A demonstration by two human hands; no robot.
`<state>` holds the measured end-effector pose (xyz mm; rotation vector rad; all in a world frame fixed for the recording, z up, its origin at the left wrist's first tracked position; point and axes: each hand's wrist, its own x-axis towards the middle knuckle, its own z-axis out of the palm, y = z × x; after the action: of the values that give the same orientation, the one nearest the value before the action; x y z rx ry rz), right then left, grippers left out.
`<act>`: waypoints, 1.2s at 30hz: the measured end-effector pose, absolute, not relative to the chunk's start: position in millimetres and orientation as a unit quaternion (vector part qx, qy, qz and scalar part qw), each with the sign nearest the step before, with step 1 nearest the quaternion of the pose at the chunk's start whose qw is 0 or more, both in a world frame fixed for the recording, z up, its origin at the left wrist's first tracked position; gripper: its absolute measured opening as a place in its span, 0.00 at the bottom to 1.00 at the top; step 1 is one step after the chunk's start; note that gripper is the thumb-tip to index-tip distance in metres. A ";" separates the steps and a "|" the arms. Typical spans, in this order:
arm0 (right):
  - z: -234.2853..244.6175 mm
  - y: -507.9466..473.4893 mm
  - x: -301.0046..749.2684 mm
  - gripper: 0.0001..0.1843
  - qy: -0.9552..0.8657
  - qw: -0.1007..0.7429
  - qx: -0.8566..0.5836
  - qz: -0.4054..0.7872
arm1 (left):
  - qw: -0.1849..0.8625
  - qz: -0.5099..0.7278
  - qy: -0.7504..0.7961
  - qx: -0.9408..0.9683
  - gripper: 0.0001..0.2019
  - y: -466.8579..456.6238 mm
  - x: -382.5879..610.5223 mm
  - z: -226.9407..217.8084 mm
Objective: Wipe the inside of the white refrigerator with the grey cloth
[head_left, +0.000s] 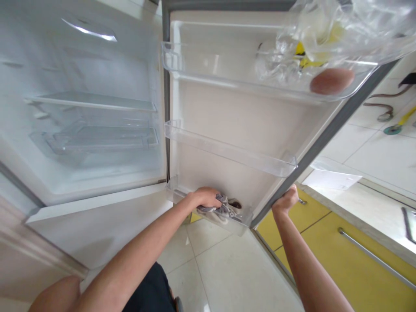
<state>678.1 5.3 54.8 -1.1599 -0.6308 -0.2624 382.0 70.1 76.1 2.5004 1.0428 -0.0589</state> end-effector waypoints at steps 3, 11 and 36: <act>53.9 8.9 681.8 0.29 -0.286 0.783 -0.540 -0.117 | 0.175 -0.011 0.460 0.870 0.18 85.0 349.3 77.0; 57.5 12.4 689.4 0.24 -0.275 0.765 -0.565 -0.138 | 0.107 0.154 0.572 0.798 0.18 83.0 304.1 61.9; 57.7 1.5 681.3 0.13 -0.254 0.749 -0.597 -0.135 | 0.306 0.793 0.364 0.381 0.15 102.3 350.3 88.3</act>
<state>681.3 1.5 57.7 -1.3051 -0.5548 -0.2949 350.3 102.3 88.3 1.0089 0.9646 2.0988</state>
